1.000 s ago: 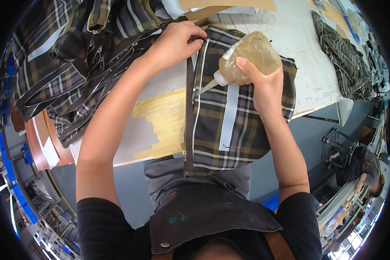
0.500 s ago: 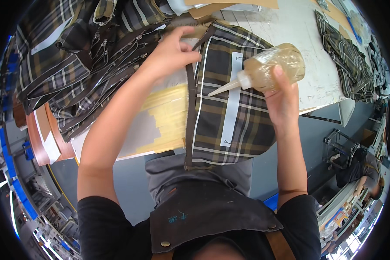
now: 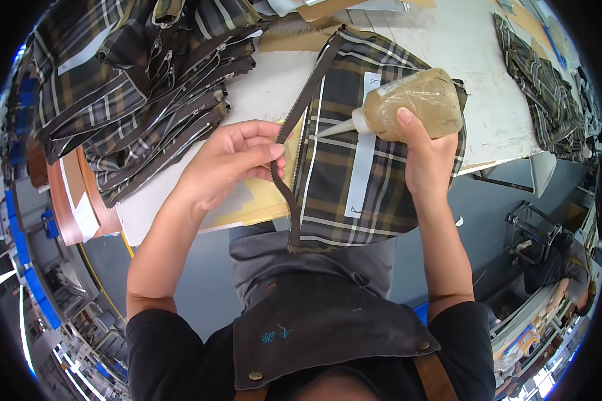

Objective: The person assembles plaid bags by hand, applying adhesive from a squeeze bottle to the zipper area, aligning the fabric, and using scissors to trim excess material. The person repeatedly handles multiple bags, stacking finished units on the table.

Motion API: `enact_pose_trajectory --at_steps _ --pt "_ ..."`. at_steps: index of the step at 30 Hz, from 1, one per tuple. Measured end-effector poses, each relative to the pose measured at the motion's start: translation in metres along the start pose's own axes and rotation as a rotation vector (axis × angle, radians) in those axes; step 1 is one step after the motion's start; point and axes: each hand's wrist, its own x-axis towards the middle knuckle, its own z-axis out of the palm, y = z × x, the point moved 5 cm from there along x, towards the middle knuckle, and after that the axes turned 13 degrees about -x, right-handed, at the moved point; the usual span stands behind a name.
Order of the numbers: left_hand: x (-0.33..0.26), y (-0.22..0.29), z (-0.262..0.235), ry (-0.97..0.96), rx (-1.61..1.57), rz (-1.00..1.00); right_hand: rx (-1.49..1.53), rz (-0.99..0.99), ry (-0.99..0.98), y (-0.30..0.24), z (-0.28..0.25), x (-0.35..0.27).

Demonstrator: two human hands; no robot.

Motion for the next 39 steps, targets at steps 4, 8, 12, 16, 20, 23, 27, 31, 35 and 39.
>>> enact_pose_trajectory --at_steps 4,8,12,16,20,23,27,31,35,39 --pt "-0.004 -0.002 0.003 0.016 -0.006 0.018 -0.112 -0.062 0.1 0.005 0.006 0.007" --pt "-0.005 -0.002 0.004 0.017 -0.001 0.038 -0.135 -0.043 0.049 0.008 0.008 0.007" --pt "-0.005 -0.004 0.005 -0.004 0.006 0.028 -0.126 -0.018 0.014 0.006 0.009 0.002" --pt "-0.008 -0.004 0.008 -0.014 -0.017 0.034 -0.141 -0.042 0.025 0.009 0.009 -0.002" --pt "-0.012 -0.003 0.013 -0.057 -0.044 0.018 -0.139 -0.043 0.021 0.007 0.009 -0.004" --pt "-0.014 -0.003 0.015 -0.069 -0.076 0.012 -0.145 -0.058 -0.008 0.01 0.01 -0.006" --pt "-0.015 -0.009 0.01 -0.046 -0.072 0.016 -0.178 -0.107 0.05 0.005 0.012 -0.015" --pt "-0.021 -0.012 0.012 -0.081 -0.121 -0.025 -0.193 -0.083 0.012 0.007 0.013 -0.019" --pt "-0.026 -0.012 0.014 -0.11 -0.138 -0.043 -0.196 -0.03 -0.017 0.011 0.012 -0.027" --pt "-0.032 -0.014 0.012 -0.103 -0.088 -0.063 -0.198 -0.013 -0.04 0.009 0.013 -0.036"
